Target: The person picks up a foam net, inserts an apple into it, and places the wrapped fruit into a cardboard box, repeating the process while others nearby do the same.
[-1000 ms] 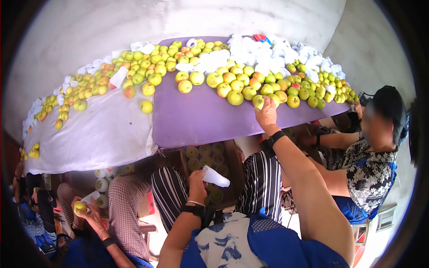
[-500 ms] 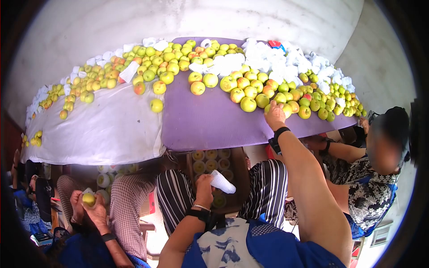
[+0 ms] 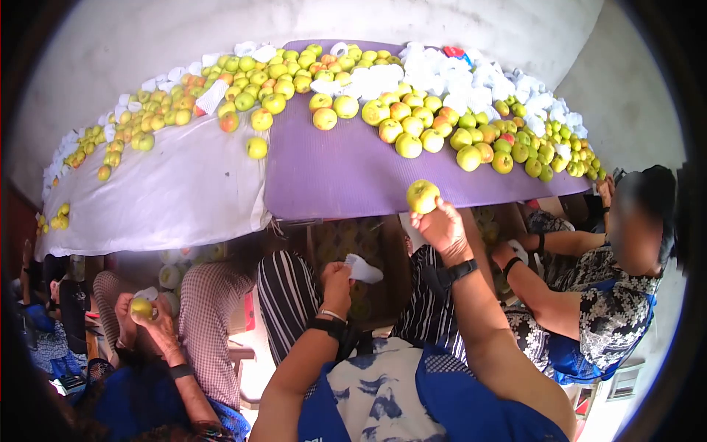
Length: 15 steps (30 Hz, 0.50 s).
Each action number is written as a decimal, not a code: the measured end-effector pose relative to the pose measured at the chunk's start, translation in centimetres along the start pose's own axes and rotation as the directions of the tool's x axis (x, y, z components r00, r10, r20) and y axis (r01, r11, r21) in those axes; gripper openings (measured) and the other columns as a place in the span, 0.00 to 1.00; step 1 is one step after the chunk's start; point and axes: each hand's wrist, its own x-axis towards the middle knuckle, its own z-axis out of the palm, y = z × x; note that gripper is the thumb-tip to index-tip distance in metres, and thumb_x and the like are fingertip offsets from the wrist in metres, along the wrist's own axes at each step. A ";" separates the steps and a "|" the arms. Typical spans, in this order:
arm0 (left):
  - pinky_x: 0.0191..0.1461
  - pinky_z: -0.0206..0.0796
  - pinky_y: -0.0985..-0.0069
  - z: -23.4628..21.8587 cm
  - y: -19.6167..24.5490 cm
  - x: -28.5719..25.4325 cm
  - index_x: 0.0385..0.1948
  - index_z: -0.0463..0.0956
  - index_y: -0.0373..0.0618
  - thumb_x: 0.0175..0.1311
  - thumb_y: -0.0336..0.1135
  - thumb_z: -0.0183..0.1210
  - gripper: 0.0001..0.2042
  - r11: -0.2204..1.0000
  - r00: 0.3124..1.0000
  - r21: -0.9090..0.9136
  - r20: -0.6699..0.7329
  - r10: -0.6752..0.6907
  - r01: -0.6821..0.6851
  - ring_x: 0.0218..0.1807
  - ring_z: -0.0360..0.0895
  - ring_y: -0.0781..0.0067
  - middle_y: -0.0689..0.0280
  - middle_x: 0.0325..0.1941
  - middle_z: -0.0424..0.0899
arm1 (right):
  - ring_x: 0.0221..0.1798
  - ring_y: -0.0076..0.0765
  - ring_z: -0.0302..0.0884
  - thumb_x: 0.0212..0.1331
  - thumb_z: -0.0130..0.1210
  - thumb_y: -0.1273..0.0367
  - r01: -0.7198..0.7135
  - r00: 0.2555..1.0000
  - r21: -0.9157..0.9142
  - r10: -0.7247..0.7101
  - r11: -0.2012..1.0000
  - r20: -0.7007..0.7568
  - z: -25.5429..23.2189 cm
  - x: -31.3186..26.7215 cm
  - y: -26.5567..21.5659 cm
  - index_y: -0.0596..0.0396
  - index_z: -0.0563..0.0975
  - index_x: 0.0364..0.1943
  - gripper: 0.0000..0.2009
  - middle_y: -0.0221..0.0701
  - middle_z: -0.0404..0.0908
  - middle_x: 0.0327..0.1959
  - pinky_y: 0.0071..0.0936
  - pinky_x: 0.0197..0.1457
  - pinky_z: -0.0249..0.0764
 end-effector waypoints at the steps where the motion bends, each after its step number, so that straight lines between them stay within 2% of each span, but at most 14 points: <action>1: 0.26 0.64 0.83 0.2 0.0 -0.1 0.29 0.69 0.41 0.49 0.27 0.53 0.05 1.000 1.000 0.010 -0.018 0.013 -0.013 0.26 0.71 0.78 0.68 0.26 0.73 | 0.37 0.41 0.71 0.47 0.58 0.64 -0.041 0.998 0.063 0.038 0.997 0.060 -0.1 -0.6 1.2 0.59 0.66 0.47 0.23 0.39 0.73 0.39 0.31 0.42 0.68; 2: 0.27 0.65 0.82 0.3 0.0 -0.2 0.29 0.69 0.41 0.49 0.26 0.53 0.06 0.999 0.999 0.018 -0.038 0.027 -0.026 0.27 0.71 0.77 0.67 0.27 0.73 | 0.39 0.39 0.71 0.46 0.58 0.62 -0.076 0.994 0.068 0.070 0.995 0.085 0.1 -1.1 2.4 0.59 0.66 0.47 0.24 0.41 0.72 0.41 0.29 0.41 0.69; 4: 0.28 0.66 0.82 0.1 0.0 -0.4 0.29 0.69 0.40 0.48 0.26 0.54 0.06 0.998 0.998 0.062 -0.052 0.032 -0.029 0.28 0.71 0.76 0.66 0.28 0.73 | 0.40 0.40 0.70 0.44 0.59 0.64 -0.135 0.985 0.100 0.122 0.986 0.123 0.4 -2.0 4.4 0.58 0.66 0.48 0.26 0.42 0.71 0.44 0.29 0.41 0.69; 5: 0.29 0.66 0.81 0.0 -0.1 -0.4 0.29 0.69 0.40 0.48 0.26 0.54 0.06 0.997 0.997 0.067 -0.055 0.052 -0.048 0.28 0.71 0.76 0.66 0.27 0.73 | 0.37 0.37 0.70 0.46 0.59 0.65 -0.152 0.981 0.065 0.142 0.986 0.130 0.8 -2.3 5.1 0.56 0.66 0.49 0.24 0.38 0.71 0.42 0.24 0.39 0.68; 9: 0.30 0.65 0.81 -0.3 0.0 -0.5 0.28 0.69 0.40 0.48 0.26 0.54 0.06 0.994 0.993 0.064 -0.079 0.089 -0.084 0.28 0.71 0.76 0.66 0.27 0.73 | 0.38 0.32 0.71 0.46 0.59 0.66 -0.201 0.972 -0.049 0.205 0.978 0.110 1.4 -3.6 7.0 0.56 0.66 0.50 0.25 0.34 0.72 0.40 0.22 0.38 0.68; 11: 0.30 0.65 0.81 -0.4 0.0 -0.5 0.28 0.69 0.40 0.48 0.26 0.54 0.06 0.993 0.991 0.067 -0.089 0.104 -0.099 0.28 0.70 0.76 0.66 0.27 0.72 | 0.41 0.30 0.71 0.44 0.59 0.66 -0.241 0.965 -0.276 0.260 0.931 0.036 1.1 -4.1 7.7 0.59 0.66 0.50 0.26 0.33 0.73 0.41 0.23 0.43 0.68; 14: 0.29 0.65 0.81 -0.5 -0.3 -0.3 0.28 0.68 0.40 0.48 0.25 0.54 0.06 0.992 0.987 0.048 -0.106 0.124 -0.120 0.28 0.70 0.77 0.66 0.27 0.72 | 0.44 0.30 0.70 0.43 0.60 0.66 -0.277 0.952 -0.380 0.305 0.882 0.015 1.6 -4.5 8.8 0.61 0.66 0.51 0.28 0.33 0.74 0.41 0.25 0.48 0.66; 15: 0.30 0.64 0.80 -0.5 -0.4 -0.2 0.28 0.69 0.39 0.48 0.26 0.55 0.06 0.989 0.984 0.052 -0.108 0.141 -0.136 0.27 0.70 0.76 0.66 0.27 0.72 | 0.47 0.31 0.68 0.42 0.59 0.65 -0.289 0.942 -0.418 0.333 0.861 0.036 1.4 -4.5 9.2 0.60 0.67 0.51 0.28 0.32 0.73 0.44 0.28 0.53 0.62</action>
